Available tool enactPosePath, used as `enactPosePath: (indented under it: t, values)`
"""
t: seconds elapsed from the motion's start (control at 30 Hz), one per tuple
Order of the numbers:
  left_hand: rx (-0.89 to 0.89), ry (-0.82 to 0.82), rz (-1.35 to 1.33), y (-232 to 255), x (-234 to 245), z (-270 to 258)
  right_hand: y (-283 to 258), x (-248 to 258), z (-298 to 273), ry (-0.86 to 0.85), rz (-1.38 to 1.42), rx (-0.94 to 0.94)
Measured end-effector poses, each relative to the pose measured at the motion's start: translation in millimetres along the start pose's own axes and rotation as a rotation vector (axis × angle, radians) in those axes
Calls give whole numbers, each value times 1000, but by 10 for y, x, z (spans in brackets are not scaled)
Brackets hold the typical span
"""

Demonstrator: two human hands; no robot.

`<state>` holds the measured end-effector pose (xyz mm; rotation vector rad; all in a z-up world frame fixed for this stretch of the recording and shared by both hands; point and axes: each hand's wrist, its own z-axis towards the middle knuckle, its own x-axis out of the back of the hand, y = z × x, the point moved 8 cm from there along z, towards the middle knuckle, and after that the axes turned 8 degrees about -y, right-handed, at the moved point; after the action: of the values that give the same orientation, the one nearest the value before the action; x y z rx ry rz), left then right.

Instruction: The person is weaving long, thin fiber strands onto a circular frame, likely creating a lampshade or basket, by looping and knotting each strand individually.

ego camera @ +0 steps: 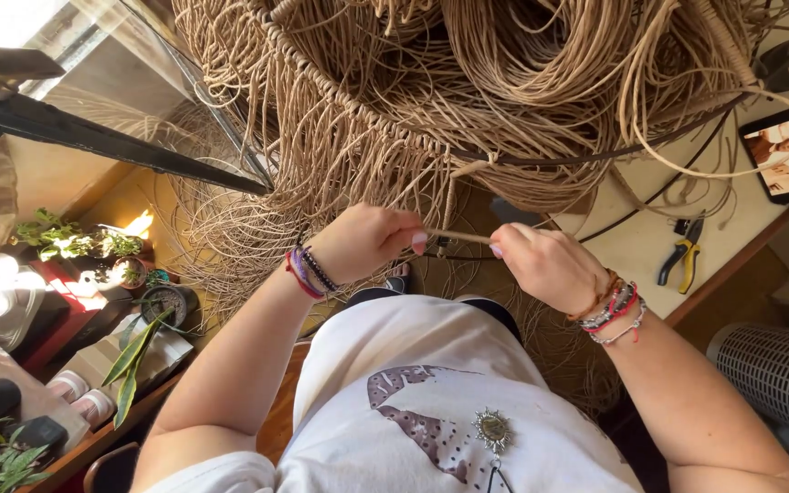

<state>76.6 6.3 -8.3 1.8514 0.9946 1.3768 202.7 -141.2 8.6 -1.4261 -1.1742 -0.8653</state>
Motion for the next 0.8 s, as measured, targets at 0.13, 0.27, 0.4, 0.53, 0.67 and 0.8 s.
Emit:
enactPosePath:
  t: [0.13, 0.27, 0.4, 0.53, 0.67, 0.8]
  values:
    - [30, -80, -7, 172, -18, -44, 20, 300, 12, -4, 74, 89]
    - [-556, 752, 155, 689, 203, -317, 40, 664, 69, 89, 191, 237]
    - [-705, 800, 193, 1175, 295, -441, -67, 1196, 283, 176, 249, 196]
    - [-538, 765, 103, 1135, 459, -421, -78, 1291, 277, 163, 273, 228]
    - [-403, 724, 172, 992, 341, -277, 1, 1156, 284, 68, 157, 91]
    - [-213, 798, 179, 796, 215, -145, -96, 1222, 433, 138, 160, 142]
